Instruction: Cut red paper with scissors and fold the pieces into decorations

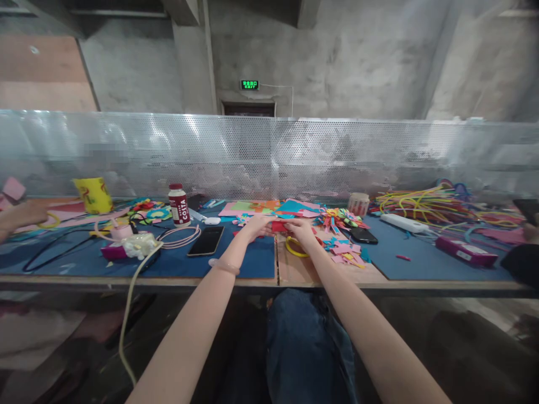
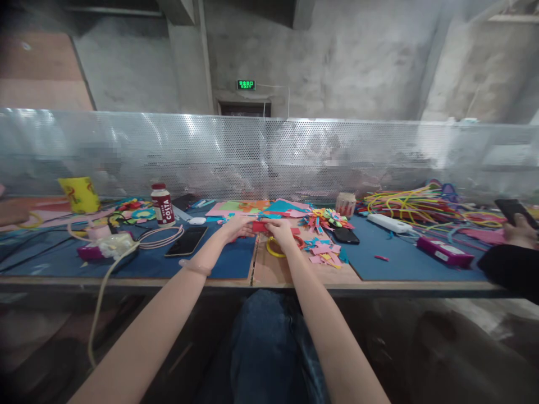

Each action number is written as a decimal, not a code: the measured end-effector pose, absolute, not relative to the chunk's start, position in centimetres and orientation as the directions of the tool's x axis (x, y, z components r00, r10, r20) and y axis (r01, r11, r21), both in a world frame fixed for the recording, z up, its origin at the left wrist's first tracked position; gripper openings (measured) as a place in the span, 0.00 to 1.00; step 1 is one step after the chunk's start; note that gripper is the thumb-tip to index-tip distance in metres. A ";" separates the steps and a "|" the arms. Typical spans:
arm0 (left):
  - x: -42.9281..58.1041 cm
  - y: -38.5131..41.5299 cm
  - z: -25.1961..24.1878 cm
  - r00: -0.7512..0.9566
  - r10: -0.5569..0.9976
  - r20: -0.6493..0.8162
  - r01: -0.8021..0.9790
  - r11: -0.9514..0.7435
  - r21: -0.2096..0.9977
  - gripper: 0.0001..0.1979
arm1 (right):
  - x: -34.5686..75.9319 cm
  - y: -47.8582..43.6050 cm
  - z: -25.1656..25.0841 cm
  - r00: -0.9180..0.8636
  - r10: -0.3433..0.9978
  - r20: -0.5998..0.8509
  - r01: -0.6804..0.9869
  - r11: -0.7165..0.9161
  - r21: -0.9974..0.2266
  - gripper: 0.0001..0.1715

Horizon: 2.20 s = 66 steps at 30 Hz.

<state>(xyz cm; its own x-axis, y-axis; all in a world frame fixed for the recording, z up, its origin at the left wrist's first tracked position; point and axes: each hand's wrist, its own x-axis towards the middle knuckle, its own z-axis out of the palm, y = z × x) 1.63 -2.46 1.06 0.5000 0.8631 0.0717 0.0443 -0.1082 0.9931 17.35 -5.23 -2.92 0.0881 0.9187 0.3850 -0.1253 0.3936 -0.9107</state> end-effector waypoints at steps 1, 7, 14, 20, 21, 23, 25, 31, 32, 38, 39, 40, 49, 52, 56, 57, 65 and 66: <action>1.6 -2.5 1.0 0.517 0.852 0.085 0.036 -0.121 0.992 0.16 | 17.3 -5.3 -2.9 0.084 0.918 0.388 -0.121 0.396 -0.910 0.17; 1.3 -2.5 0.8 0.541 0.831 0.130 0.020 -0.168 0.986 0.08 | 17.2 -6.0 -2.4 0.090 0.929 0.360 -0.079 0.367 -0.927 0.14; 1.2 -2.2 0.5 0.574 0.793 0.205 0.024 -0.266 0.964 0.13 | 17.1 -6.3 -2.3 0.004 0.931 0.366 0.008 0.366 -0.931 0.17; 1.2 -2.2 0.4 0.542 0.813 0.213 0.078 -0.301 0.951 0.15 | 17.3 -5.5 -3.0 -0.037 0.909 0.415 0.028 0.416 -0.909 0.19; 1.2 -2.2 0.4 0.540 0.812 0.220 0.084 -0.312 0.946 0.15 | 17.3 -5.4 -3.1 -0.033 0.910 0.413 0.016 0.413 -0.910 0.20; 1.2 -2.4 0.5 0.538 0.810 0.231 0.095 -0.331 0.939 0.15 | 17.4 -5.2 -3.2 -0.027 0.911 0.411 -0.001 0.411 -0.912 0.20; 1.3 -2.6 0.7 0.533 0.813 0.237 0.111 -0.345 0.932 0.14 | 17.4 -5.2 -3.2 -0.028 0.907 0.420 0.002 0.420 -0.908 0.20; 1.4 -3.4 1.1 0.528 0.800 0.285 0.186 -0.437 0.880 0.13 | 17.5 -5.2 -3.2 -0.026 0.907 0.421 -0.007 0.421 -0.907 0.22; 1.4 -3.5 1.2 0.531 0.796 0.292 0.191 -0.448 0.873 0.13 | 17.5 -5.2 -3.2 -0.019 0.907 0.421 -0.010 0.421 -0.907 0.21; 1.5 -3.6 1.4 0.529 0.800 0.283 0.254 -0.468 0.846 0.11 | 17.2 -5.4 -2.9 -0.003 0.919 0.394 -0.078 0.393 -0.916 0.19; 1.5 -3.4 1.3 0.529 0.797 0.291 0.260 -0.479 0.838 0.11 | 17.1 -5.5 -2.8 0.004 0.920 0.392 -0.079 0.391 -0.917 0.18; 1.5 -3.3 1.3 0.532 0.791 0.303 0.261 -0.493 0.830 0.11 | 17.1 -5.6 -2.7 0.013 0.920 0.391 -0.073 0.391 -0.917 0.18; 1.6 -2.4 0.7 0.535 0.765 0.358 0.269 -0.556 0.786 0.12 | 16.8 -6.3 -2.0 0.084 0.902 0.423 0.056 0.419 -0.906 0.12; 1.7 -2.5 0.7 0.531 0.770 0.355 0.287 -0.557 0.779 0.12 | 16.8 -6.3 -2.1 0.107 0.891 0.442 0.094 0.434 -0.896 0.11; 1.6 -2.3 0.7 0.532 0.764 0.365 0.298 -0.572 0.765 0.12 | 16.8 -6.0 -2.3 0.088 0.881 0.466 0.127 0.454 -0.882 0.14; 1.6 -2.3 0.6 0.531 0.763 0.370 0.296 -0.576 0.762 0.13 | 16.8 -6.0 -2.3 0.081 0.878 0.472 0.135 0.460 -0.878 0.15; 1.8 -2.7 0.8 0.536 0.741 0.404 0.277 -0.606 0.745 0.16 | 16.5 -6.7 -1.7 0.011 0.826 0.563 0.222 0.547 -0.807 0.12; 1.8 -2.7 0.8 0.537 0.737 0.410 0.276 -0.613 0.740 0.16 | 16.5 -6.7 -1.7 0.004 0.824 0.566 0.234 0.550 -0.802 0.12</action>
